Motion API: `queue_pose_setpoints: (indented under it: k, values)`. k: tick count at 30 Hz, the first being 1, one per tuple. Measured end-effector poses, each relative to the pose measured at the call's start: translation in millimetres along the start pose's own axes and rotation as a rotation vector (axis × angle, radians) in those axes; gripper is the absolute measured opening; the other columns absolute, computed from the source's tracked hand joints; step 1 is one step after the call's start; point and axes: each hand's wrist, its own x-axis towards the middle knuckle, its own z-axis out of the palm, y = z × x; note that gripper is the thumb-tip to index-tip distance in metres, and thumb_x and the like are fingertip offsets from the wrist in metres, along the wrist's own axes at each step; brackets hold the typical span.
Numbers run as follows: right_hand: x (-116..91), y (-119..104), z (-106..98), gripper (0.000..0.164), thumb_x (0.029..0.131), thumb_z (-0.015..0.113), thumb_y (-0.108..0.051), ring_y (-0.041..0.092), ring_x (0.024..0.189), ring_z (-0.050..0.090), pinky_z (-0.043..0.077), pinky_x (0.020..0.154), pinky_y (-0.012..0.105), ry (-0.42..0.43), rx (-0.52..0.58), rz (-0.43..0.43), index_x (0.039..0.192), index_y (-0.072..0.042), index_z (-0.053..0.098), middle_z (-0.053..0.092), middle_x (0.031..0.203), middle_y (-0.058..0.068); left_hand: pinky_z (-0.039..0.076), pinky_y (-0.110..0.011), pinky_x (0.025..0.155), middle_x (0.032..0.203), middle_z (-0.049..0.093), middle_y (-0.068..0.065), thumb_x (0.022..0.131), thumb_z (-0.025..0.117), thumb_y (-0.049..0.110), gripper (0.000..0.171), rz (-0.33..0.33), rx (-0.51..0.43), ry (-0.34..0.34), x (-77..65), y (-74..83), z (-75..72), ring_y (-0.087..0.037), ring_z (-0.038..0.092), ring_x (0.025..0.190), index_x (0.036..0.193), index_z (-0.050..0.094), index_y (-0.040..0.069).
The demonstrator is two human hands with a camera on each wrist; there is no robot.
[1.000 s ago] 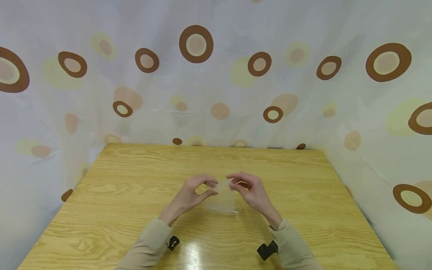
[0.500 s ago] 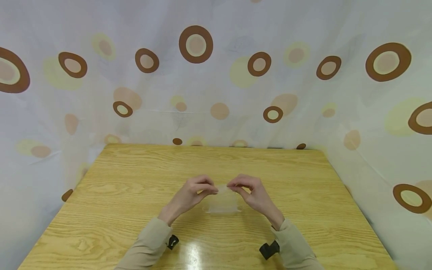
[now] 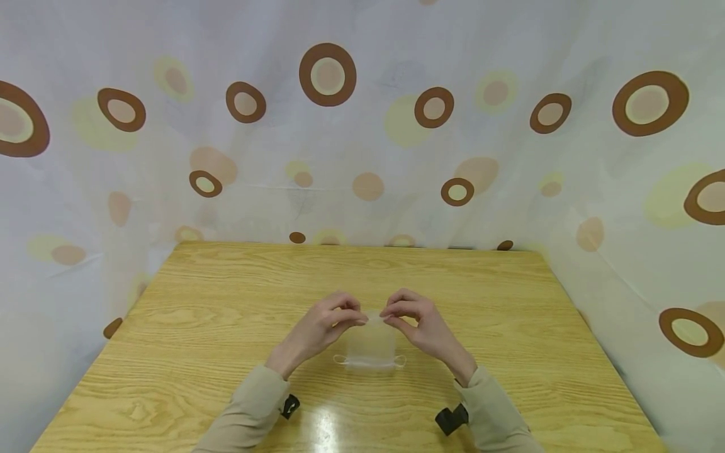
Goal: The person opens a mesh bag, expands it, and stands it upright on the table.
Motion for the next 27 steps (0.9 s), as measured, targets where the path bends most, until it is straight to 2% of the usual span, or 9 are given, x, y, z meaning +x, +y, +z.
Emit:
queue_pose_setpoints:
  k: [7,12,17,22,27]
  values:
    - [0.2,3.0,-2.5,0.018,0.088,0.067,0.012,0.018,0.083,0.059,0.053,0.072,0.025,0.001,-0.028,-0.038,0.096,-0.002,0.075,0.063,0.095,0.012,0.050,-0.013,0.071,0.098,0.064,-0.001,0.084,0.079,0.006,0.015,0.032,0.021,-0.020,-1.8,-1.2,-0.3,-0.009,0.060,0.082,0.098,0.076,0.012]
    - [0.4,4.1,-3.5,0.018,0.088,0.066,0.014,0.016,0.081,0.058,0.053,0.071,0.025,0.006,-0.046,-0.050,0.096,-0.001,0.074,0.062,0.095,0.011,0.051,-0.010,0.073,0.094,0.068,0.000,0.084,0.079,0.004,0.016,-0.016,-0.057,-0.060,-4.3,-0.7,-0.9,-0.007,0.065,0.079,0.098,0.073,0.010]
    - [0.7,1.2,-2.7,0.020,0.089,0.064,0.015,0.016,0.081,0.059,0.053,0.071,0.026,-0.024,-0.026,-0.045,0.096,-0.003,0.072,0.062,0.099,0.010,0.053,-0.010,0.077,0.092,0.069,-0.002,0.085,0.077,-0.001,0.015,-0.055,-0.107,-0.061,-5.1,-1.0,-1.1,-0.008,0.068,0.080,0.095,0.071,0.008]
    - [0.1,-2.4,-3.4,0.025,0.096,0.058,0.010,0.013,0.082,0.057,0.054,0.073,0.028,-0.115,0.021,0.017,0.098,-0.013,0.067,0.061,0.102,0.007,0.052,-0.009,0.074,0.092,0.066,-0.001,0.086,0.075,-0.001,0.013,0.005,-0.041,-0.048,-3.6,-0.7,-2.4,-0.008,0.065,0.079,0.096,0.073,0.008]
    - [-0.4,-4.2,-4.7,0.024,0.102,0.049,0.004,0.012,0.087,0.051,0.047,0.077,0.026,-0.198,0.008,0.072,0.095,-0.013,0.063,0.058,0.100,0.005,0.050,-0.009,0.073,0.091,0.064,-0.001,0.088,0.074,0.003,0.009,0.041,0.034,-0.054,-3.0,0.2,-2.3,-0.008,0.062,0.079,0.095,0.074,0.008]
